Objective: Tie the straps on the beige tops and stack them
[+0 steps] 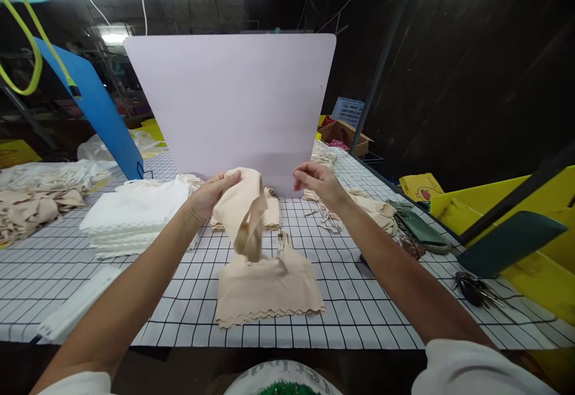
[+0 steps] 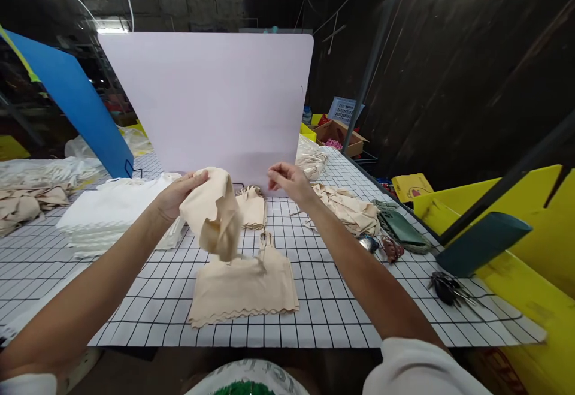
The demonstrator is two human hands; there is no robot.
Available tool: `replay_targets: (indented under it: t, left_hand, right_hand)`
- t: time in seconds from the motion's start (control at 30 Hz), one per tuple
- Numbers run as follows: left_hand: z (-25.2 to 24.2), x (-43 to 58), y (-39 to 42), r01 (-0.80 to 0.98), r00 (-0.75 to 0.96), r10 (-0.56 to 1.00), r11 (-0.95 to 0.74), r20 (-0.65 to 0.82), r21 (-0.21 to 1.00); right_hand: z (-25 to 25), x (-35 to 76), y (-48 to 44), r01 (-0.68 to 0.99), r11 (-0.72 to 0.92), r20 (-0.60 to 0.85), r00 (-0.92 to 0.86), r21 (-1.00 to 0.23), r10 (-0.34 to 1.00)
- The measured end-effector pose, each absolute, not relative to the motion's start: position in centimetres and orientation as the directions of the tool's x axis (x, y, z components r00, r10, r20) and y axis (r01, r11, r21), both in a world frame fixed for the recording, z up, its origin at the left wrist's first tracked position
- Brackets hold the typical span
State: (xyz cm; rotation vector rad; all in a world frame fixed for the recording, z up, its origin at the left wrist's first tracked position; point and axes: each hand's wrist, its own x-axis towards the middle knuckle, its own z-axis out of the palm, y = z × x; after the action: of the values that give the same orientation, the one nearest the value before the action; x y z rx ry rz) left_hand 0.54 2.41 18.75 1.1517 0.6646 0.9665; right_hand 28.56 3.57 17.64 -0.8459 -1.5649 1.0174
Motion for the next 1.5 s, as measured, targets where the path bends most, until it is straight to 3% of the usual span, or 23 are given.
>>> replay_targets:
  t: [0.17, 0.27, 0.4, 0.57, 0.8, 0.9, 0.97, 1.03, 1.1, 1.2, 1.3, 1.4, 1.5]
  left_hand:
    - [18.6, 1.1, 1.4, -0.305, 0.469, 0.882, 0.210, -0.046, 0.929]
    - [18.5, 1.9, 1.2, -0.322, 0.470, 0.882, 0.221, -0.048, 0.921]
    - [18.3, 2.7, 1.5, -0.318, 0.486, 0.874, 0.197, -0.019, 0.927]
    - [18.2, 1.3, 2.1, -0.313, 0.319, 0.948, 0.099, 0.006, 0.945]
    - [16.7, -2.0, 3.3, -0.308, 0.064, 0.997, 0.059, -0.042, 0.950]
    - [16.4, -2.9, 3.9, -0.312, 0.026, 0.999, 0.027, -0.019, 0.950]
    - [16.8, -3.1, 4.1, -0.282, 0.065, 0.998, 0.030, -0.012, 0.959]
    - [17.6, -2.7, 4.1, -0.207, 0.139, 0.990, 0.060, -0.031, 0.977]
    - [18.7, -1.7, 3.7, -0.113, 0.241, 0.969, 0.083, -0.054, 0.990]
    - [20.5, 0.3, 2.8, -0.003, 0.411, 0.908, 0.090, -0.081, 0.996]
    - [21.8, 1.6, 2.0, 0.046, 0.545, 0.834, 0.070, -0.084, 0.996]
    - [22.4, 1.4, 1.7, 0.038, 0.612, 0.790, 0.024, -0.042, 0.999]
    - [22.7, 0.0, 1.8, -0.025, 0.585, 0.811, -0.012, 0.024, 1.000]
  right_hand:
    - [14.4, 25.4, -1.1, -0.018, 0.260, 0.219, -0.596, -0.965, 0.773]
    - [12.4, 21.7, -1.8, -0.122, 0.189, 0.225, -0.553, -0.974, 0.802]
    - [10.9, 17.8, 0.3, -0.256, 0.087, 0.172, -0.330, -0.963, 0.928]
    - [11.3, 17.8, 3.0, -0.420, 0.018, 0.131, -0.240, -0.907, 0.962]
    - [14.6, 24.2, 2.4, -0.453, -0.039, 0.204, -0.474, -0.891, 0.857]
    - [15.8, 27.9, 1.6, -0.256, 0.011, 0.164, -0.584, -0.967, 0.795]
    - [16.2, 29.7, 1.2, 0.076, 0.042, -0.025, -0.713, -0.996, 0.701]
    - [16.3, 30.3, 1.1, 0.378, 0.173, -0.145, -0.679, -0.910, 0.719]
    - [16.3, 29.7, 1.3, 0.482, 0.314, -0.013, -0.560, -0.818, 0.828]
    - [16.7, 27.2, 2.2, 0.278, 0.422, 0.257, -0.477, -0.863, 0.841]
    - [17.5, 24.5, 3.0, -0.035, 0.383, 0.336, -0.560, -0.923, 0.758]
    - [18.0, 23.2, 3.0, -0.139, 0.254, 0.279, -0.673, -0.957, 0.685]
    - [17.8, 23.9, 2.5, -0.059, 0.130, 0.129, -0.762, -0.990, 0.635]
